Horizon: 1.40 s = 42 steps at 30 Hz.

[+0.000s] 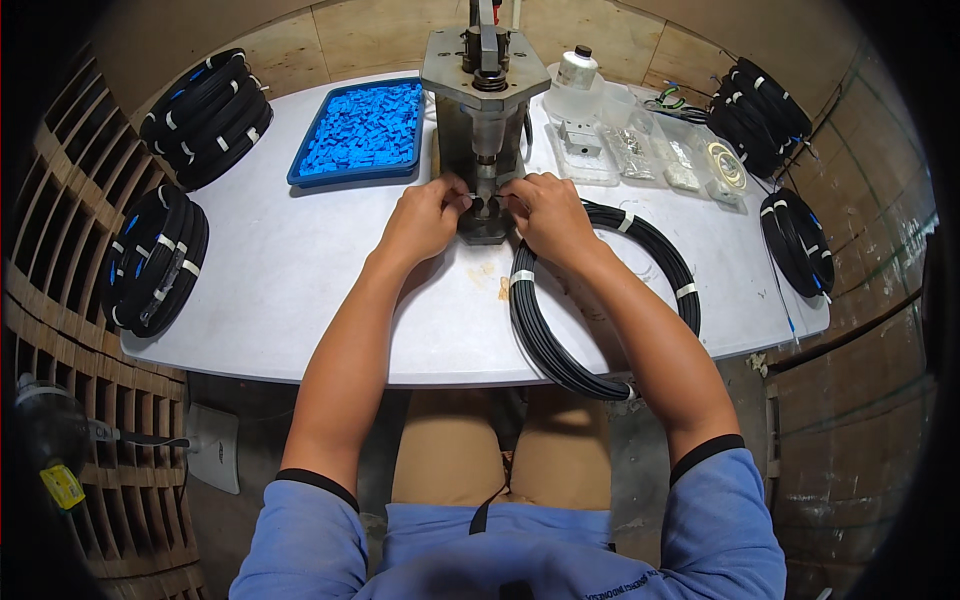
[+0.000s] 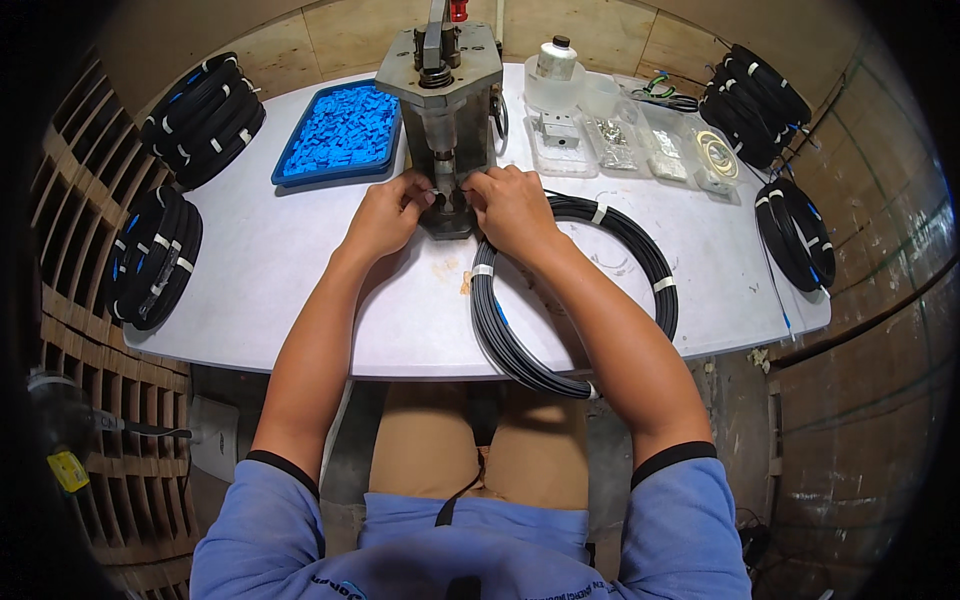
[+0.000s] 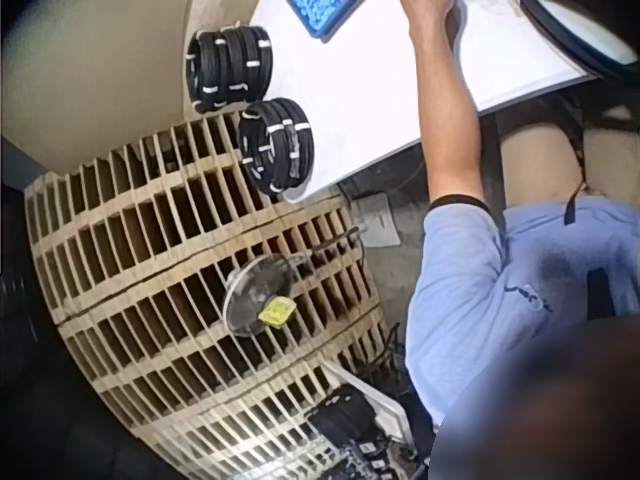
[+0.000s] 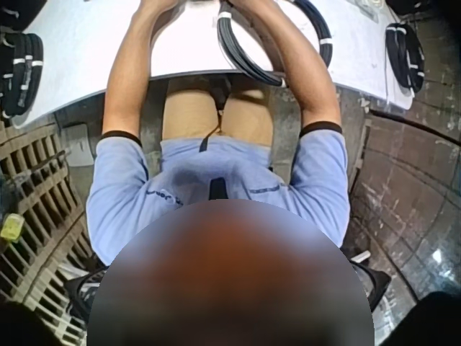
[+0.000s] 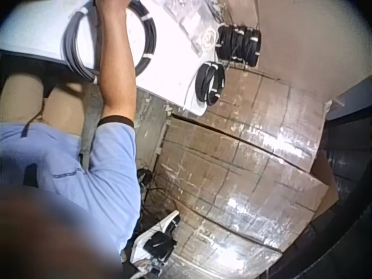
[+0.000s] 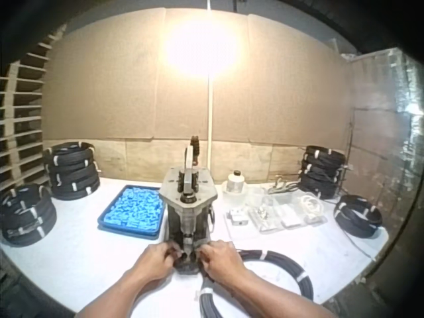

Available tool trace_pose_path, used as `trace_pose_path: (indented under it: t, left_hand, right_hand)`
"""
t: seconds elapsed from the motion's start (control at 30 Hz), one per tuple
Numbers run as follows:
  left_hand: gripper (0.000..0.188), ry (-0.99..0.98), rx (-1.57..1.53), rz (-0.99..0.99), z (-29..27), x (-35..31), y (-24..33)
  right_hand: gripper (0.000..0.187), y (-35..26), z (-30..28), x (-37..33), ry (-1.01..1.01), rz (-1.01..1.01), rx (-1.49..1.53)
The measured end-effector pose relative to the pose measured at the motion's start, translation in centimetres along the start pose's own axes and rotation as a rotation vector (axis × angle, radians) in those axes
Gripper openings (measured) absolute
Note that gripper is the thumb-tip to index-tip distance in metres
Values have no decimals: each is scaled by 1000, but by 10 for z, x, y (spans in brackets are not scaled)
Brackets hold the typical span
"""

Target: Manually assembling and crimping components onto a large wire harness using a workbench-mounted press.

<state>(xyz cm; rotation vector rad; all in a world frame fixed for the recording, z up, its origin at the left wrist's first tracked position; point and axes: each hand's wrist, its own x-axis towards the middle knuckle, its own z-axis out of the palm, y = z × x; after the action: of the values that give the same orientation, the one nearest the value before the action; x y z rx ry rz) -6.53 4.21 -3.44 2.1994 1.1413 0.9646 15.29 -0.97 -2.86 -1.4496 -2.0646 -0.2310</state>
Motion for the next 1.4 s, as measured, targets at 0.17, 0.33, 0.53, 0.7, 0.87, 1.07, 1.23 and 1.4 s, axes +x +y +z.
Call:
trace_pose_path:
  t: [0.17, 0.33, 0.53, 0.7, 0.87, 1.07, 1.23, 1.4]
  left_hand:
    - [18, 0, -20, -8, 2, -1, 0]
    - [18, -7, -18, -1, 1, 0, -2]
    - [19, -9, 22, -3, 0, 0, 1]
    - [19, -1, 2, 10, 0, 0, 1]
    - [18, -6, 31, -14, -1, -1, 5]
    - [18, -4, 40, -7, -1, -1, 4]
    - [18, 8, 39, -35, -1, -2, 7]
    - [17, 5, 5, -21, 0, -2, 2]
  right_hand:
    - [13, 2, 0, -2, -16, -3, -4]
    - [13, 1, 1, -2, -13, 9, -11]
    - [14, 1, 0, -2, -22, 12, 9]
    - [12, 1, 0, 0, -42, 16, -8]
    - [13, 1, -1, -2, -25, 14, 25]
    - [14, 2, -1, -1, -24, 15, 41]
    - [14, 1, 0, 0, -18, 31, 62]
    - [13, 2, -1, 0, -14, 42, 152]
